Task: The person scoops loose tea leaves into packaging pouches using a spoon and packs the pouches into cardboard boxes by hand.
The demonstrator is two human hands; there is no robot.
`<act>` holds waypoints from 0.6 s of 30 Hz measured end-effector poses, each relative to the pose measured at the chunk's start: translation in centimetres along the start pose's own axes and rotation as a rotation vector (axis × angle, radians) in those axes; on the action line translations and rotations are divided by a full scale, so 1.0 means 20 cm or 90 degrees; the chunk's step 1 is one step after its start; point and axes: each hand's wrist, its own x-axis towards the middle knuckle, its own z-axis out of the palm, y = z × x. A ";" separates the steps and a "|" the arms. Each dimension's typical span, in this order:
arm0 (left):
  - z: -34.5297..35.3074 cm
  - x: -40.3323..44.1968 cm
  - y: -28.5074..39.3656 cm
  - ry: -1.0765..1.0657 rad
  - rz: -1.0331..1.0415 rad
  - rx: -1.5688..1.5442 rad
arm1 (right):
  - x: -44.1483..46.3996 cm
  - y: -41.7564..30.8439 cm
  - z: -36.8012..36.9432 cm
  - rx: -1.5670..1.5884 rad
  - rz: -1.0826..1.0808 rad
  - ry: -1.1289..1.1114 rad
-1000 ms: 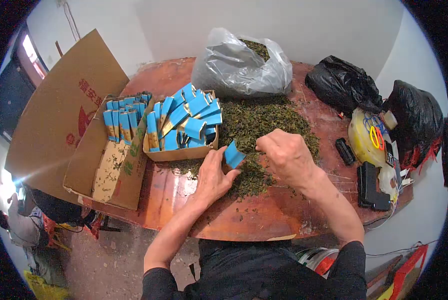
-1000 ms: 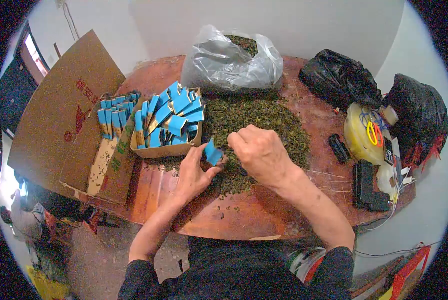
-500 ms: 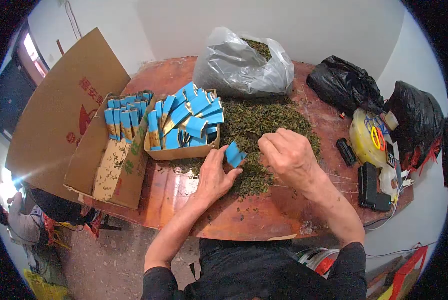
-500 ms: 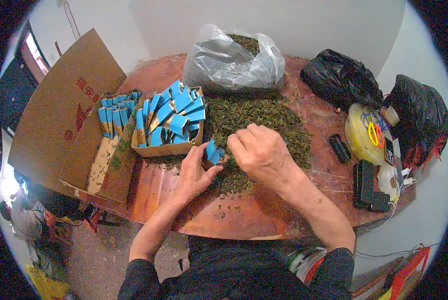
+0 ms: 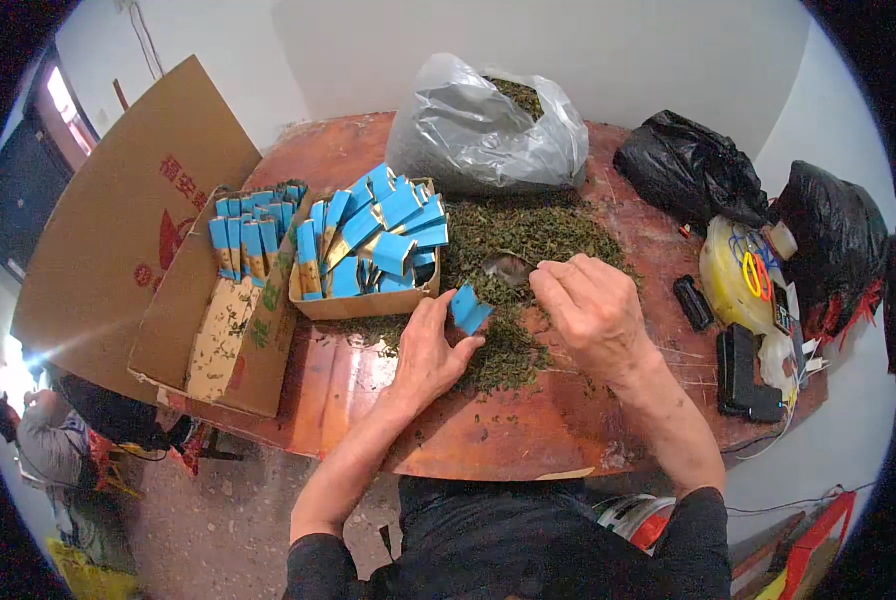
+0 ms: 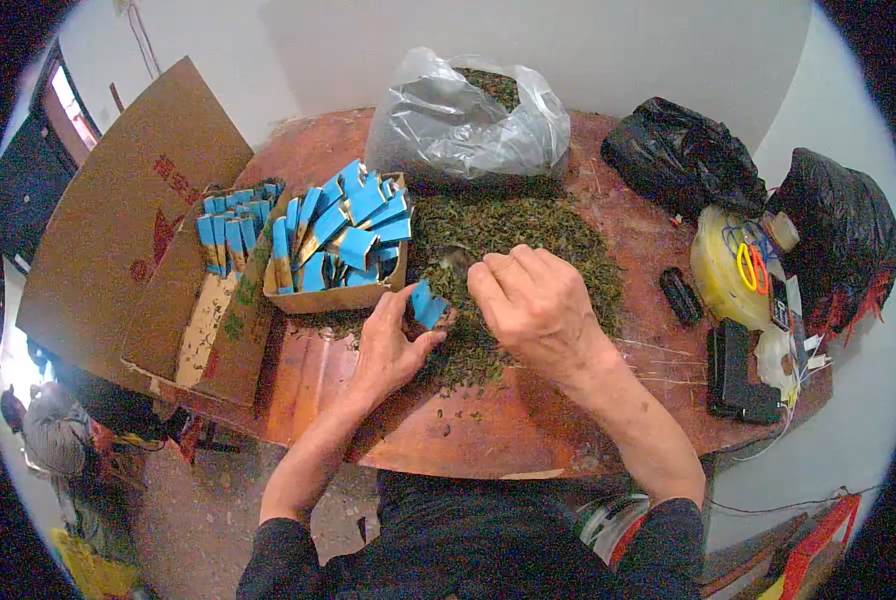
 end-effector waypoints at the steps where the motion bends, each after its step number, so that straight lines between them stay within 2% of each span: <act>1: 0.00 0.00 0.00 0.001 -0.001 -0.001 | 0.00 0.00 0.00 0.002 -0.001 0.002; 3: 0.00 0.00 0.00 -0.006 -0.008 0.003 | -0.01 -0.01 0.01 0.007 -0.002 0.007; 6: -0.01 0.00 0.01 0.000 0.001 0.003 | -0.02 -0.05 -0.01 0.027 0.014 -0.061; 13: 0.00 -0.01 0.01 0.004 0.008 -0.019 | -0.04 -0.10 0.11 0.037 -0.033 -0.054; 18: -0.01 -0.01 0.00 0.015 0.011 -0.048 | -0.05 -0.01 0.02 0.059 0.040 -0.014</act>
